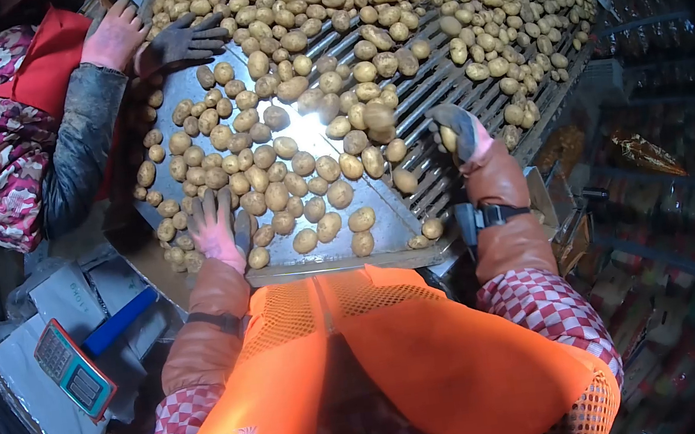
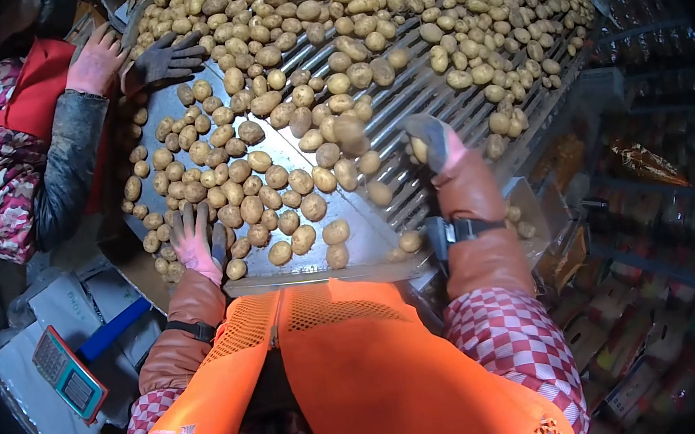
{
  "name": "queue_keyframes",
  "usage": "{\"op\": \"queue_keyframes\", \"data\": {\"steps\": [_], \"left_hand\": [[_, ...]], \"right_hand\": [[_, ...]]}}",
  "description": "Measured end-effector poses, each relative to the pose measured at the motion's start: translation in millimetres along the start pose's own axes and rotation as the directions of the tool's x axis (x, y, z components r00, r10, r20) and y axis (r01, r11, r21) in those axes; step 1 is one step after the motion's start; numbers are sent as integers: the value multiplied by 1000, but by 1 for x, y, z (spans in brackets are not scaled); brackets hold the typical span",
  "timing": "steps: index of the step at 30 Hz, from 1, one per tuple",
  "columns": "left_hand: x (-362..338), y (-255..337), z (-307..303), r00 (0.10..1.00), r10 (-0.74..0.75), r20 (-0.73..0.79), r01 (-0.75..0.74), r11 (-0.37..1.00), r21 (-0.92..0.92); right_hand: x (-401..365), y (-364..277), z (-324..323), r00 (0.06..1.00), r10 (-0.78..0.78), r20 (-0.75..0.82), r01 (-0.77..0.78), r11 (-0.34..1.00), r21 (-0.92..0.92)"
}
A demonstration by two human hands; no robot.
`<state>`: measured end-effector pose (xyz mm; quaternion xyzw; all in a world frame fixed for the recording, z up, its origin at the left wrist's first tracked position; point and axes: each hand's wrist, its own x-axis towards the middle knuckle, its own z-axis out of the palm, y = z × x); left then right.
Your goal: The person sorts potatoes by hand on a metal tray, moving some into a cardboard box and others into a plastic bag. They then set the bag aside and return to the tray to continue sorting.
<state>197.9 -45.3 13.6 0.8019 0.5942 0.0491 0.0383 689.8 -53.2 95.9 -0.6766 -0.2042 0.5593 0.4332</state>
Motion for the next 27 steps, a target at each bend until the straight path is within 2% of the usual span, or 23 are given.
{"op": "queue_keyframes", "data": {"steps": [3,4,6,7,8,9,10,11,12,14,15,16,17,18,19,20,22,24,25,27], "left_hand": [[2,0,3,1000,7,-18,-8,999,-37],[3,0,4,999,6,-35,-7,999,-51],[4,0,4,999,17,-34,-19,998,-60],[4,1,2,1000,11,-22,-12,999,-46],[4,3,0,1000,6,-10,-7,1000,-30],[3,4,-2,1000,1,-11,-2,999,-45],[3,3,-1,1000,9,-9,-9,999,-36],[3,1,2,1000,16,-21,-17,999,-39],[4,0,3,999,23,-34,-25,999,-45],[2,1,1,999,30,-38,-32,998,-47],[2,2,1,999,32,-39,-33,999,-37],[4,1,1,999,33,-43,-34,999,-25],[5,0,0,998,39,-45,-40,999,-27],[5,-1,1,998,38,-48,-39,999,-26],[4,0,3,998,32,-50,-34,999,-27],[2,0,4,999,29,-46,-31,999,-36],[4,0,4,997,25,-73,-30,997,-73],[4,1,2,999,12,-44,-15,998,-67],[3,0,2,999,17,-52,-20,998,-61],[3,0,2,998,12,-64,-16,998,-57]], "right_hand": [[-4,19,-35,1000,5,18,-5,1000,-26],[2,28,-35,998,-28,-64,26,999,-32],[-12,4,4,998,-41,-45,29,968,-248],[0,19,20,992,-120,25,122,967,-223],[-10,9,56,989,-140,39,145,920,-365],[-8,8,79,990,-96,104,135,859,-493],[-19,1,106,925,-268,270,364,424,-829],[-21,-2,141,976,-156,152,195,309,-931],[-21,-10,162,992,-84,96,114,241,-964],[-4,-2,168,978,-184,104,144,225,-964],[-1,12,159,978,-187,97,139,227,-964],[5,26,142,967,-173,187,249,482,-840],[6,33,123,944,-182,275,321,697,-641],[-9,22,103,930,59,363,111,896,-430],[-44,8,84,907,58,417,93,938,-333],[-78,-7,59,920,181,348,-66,946,-318],[-115,11,-5,954,93,286,4,947,-321],[-144,45,-82,962,263,80,-211,894,-395],[-144,44,-79,961,264,81,-211,893,-398],[-140,35,-59,951,257,-172,-295,923,-249]]}}
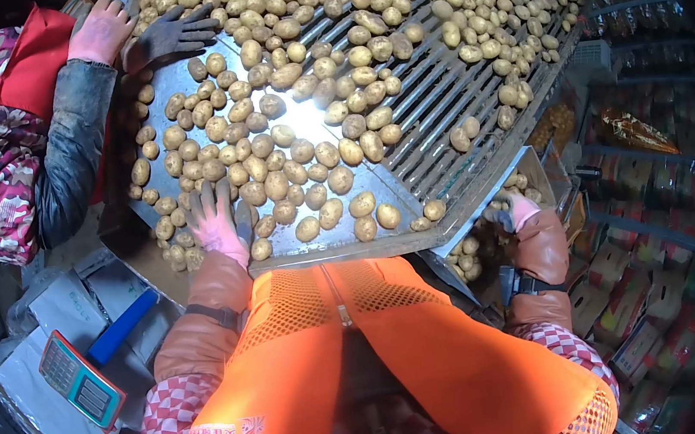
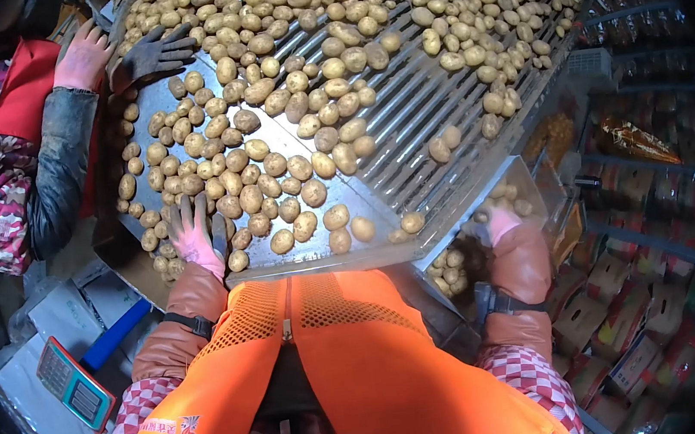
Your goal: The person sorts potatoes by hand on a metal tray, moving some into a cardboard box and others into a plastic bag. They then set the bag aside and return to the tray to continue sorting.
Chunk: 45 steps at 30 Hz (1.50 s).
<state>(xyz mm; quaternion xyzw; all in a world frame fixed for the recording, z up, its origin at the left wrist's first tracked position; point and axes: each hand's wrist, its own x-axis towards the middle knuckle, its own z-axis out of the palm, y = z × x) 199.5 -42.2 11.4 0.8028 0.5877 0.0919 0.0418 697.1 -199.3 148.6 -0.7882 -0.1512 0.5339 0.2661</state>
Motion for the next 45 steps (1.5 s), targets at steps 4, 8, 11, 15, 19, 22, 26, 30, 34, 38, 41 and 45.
{"op": "queue_keyframes", "data": {"steps": [4,8,11,15,19,22,26,30,34,38,41,45], "left_hand": [[-1,3,-4,1000,-10,11,10,1000,27],[2,4,-8,999,22,-25,-22,999,30],[5,6,-16,999,20,-26,-20,1000,16],[1,-4,-6,1000,-20,2,20,999,29],[0,-2,-8,997,-58,50,60,998,-26],[1,-4,-10,997,-58,48,59,998,1],[3,1,-12,999,-51,6,51,998,30],[7,1,-13,1000,-15,-10,14,999,-43],[9,6,-12,998,-68,-1,68,997,-28],[50,32,-20,964,177,-197,-220,949,-224],[93,77,-40,946,292,-139,-322,882,-343],[164,123,-25,921,389,8,-378,901,-214]], "right_hand": [[60,-30,81,888,-451,-91,424,879,-217],[99,-147,214,622,-741,252,673,341,-656],[126,-155,279,691,-700,180,359,116,-926],[135,-132,271,534,-833,143,480,159,-863],[135,-127,238,517,-849,108,675,326,-662],[123,-122,240,589,-784,196,630,293,-719],[114,-141,273,686,-704,186,397,148,-906],[127,-148,271,732,-671,117,307,172,-936],[132,-126,262,705,-668,236,399,99,-912],[100,-128,235,936,-327,127,342,773,-535],[135,-113,163,143,-821,552,950,-42,-309],[100,-86,132,787,-602,-137,545,572,613]]}}
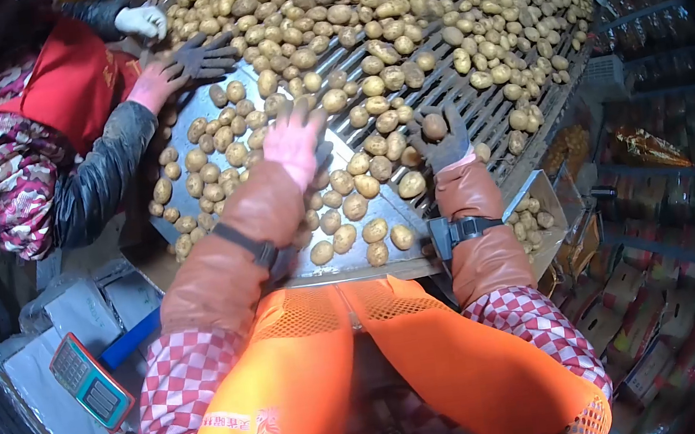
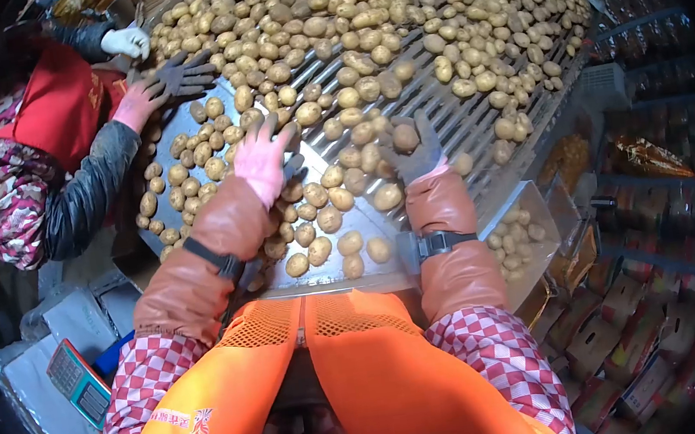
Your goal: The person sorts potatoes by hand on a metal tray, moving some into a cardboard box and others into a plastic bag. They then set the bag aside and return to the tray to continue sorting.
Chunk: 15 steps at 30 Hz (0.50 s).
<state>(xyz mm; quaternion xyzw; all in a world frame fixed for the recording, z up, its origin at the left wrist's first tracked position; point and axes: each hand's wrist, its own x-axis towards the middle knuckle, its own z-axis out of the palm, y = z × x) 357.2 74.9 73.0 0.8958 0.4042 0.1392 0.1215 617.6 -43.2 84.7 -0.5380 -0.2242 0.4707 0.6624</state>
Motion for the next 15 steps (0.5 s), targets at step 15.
{"op": "queue_keyframes", "data": {"steps": [15], "left_hand": [[41,7,39,853,-257,453,221,966,132]], "right_hand": [[158,6,12,998,60,-34,-41,114,-993]]}}
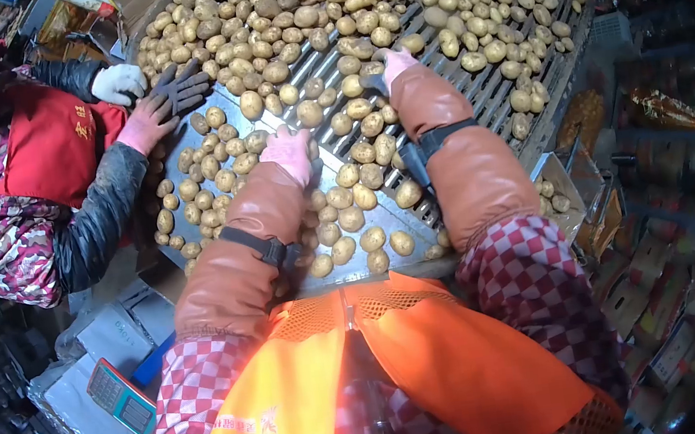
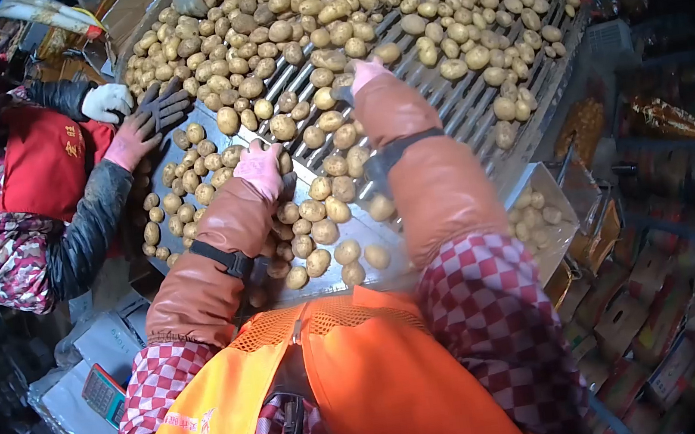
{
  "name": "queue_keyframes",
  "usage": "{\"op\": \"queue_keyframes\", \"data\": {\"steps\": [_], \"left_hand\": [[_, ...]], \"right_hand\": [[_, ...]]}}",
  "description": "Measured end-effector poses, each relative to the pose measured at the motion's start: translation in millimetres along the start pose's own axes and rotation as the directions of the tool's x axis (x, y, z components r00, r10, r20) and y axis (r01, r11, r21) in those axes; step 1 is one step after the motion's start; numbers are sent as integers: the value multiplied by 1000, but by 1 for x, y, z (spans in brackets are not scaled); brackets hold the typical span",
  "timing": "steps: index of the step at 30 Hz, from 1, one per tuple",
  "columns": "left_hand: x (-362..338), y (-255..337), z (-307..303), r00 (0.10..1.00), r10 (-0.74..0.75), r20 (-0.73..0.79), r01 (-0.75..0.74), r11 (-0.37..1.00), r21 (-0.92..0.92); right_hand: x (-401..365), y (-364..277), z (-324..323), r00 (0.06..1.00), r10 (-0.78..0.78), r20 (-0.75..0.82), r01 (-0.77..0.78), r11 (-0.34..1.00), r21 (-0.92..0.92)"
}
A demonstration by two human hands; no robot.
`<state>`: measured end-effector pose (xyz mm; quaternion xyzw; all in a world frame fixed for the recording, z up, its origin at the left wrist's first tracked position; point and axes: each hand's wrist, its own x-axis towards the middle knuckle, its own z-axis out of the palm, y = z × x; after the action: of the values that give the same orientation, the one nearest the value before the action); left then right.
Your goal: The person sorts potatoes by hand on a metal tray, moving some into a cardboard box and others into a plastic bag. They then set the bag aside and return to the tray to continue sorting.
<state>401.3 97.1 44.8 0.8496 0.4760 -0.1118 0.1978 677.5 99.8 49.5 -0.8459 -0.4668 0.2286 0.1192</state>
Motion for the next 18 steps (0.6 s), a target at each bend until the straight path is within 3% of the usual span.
{"op": "queue_keyframes", "data": {"steps": [2,3,4,5,7,8,9,10,11,12,13,14,15,17,18], "left_hand": [[-9,-1,-8,1000,0,-31,-2,998,-62],[-12,-2,-14,998,-12,-66,3,991,-133],[-19,-3,-15,984,-14,-176,-27,974,-225],[-21,-12,-5,954,-21,-299,-69,955,-287],[-44,2,-30,951,-138,-276,-34,842,-539],[-49,1,-24,930,-53,-364,-210,737,-643],[-55,0,-25,930,-45,-364,-214,741,-636],[-58,0,-30,997,29,-77,-82,368,-926],[-61,0,-33,962,221,160,175,-47,-984],[-66,3,-23,947,274,168,252,-308,-917],[-77,12,-30,945,279,172,257,-305,-917],[-90,24,-46,931,293,216,325,-400,-857],[-97,33,-54,915,311,257,386,-489,-782],[-91,42,-42,925,278,261,374,-533,-759],[-90,51,-40,925,279,258,365,-456,-812]], "right_hand": [[3,22,6,998,-53,-27,54,998,16],[1,27,4,999,-31,43,19,968,249],[-4,34,4,992,-25,120,-35,884,467],[-12,38,2,979,8,202,-156,665,730],[-28,67,30,997,-67,-30,59,490,870],[-22,92,54,991,-128,-32,82,410,908],[-58,73,25,983,-51,175,-148,332,932],[-36,113,49,952,-304,46,145,578,803],[-14,151,73,831,-556,5,456,687,566],[-72,113,36,835,-510,-207,464,451,762],[-136,64,-9,799,-440,-409,518,160,840],[-141,83,21,991,8,-133,125,281,952],[-158,74,2,997,-47,-64,76,312,947],[-186,63,-11,988,46,146,-142,-87,986],[-192,77,-1,979,-45,198,-203,-206,957]]}}
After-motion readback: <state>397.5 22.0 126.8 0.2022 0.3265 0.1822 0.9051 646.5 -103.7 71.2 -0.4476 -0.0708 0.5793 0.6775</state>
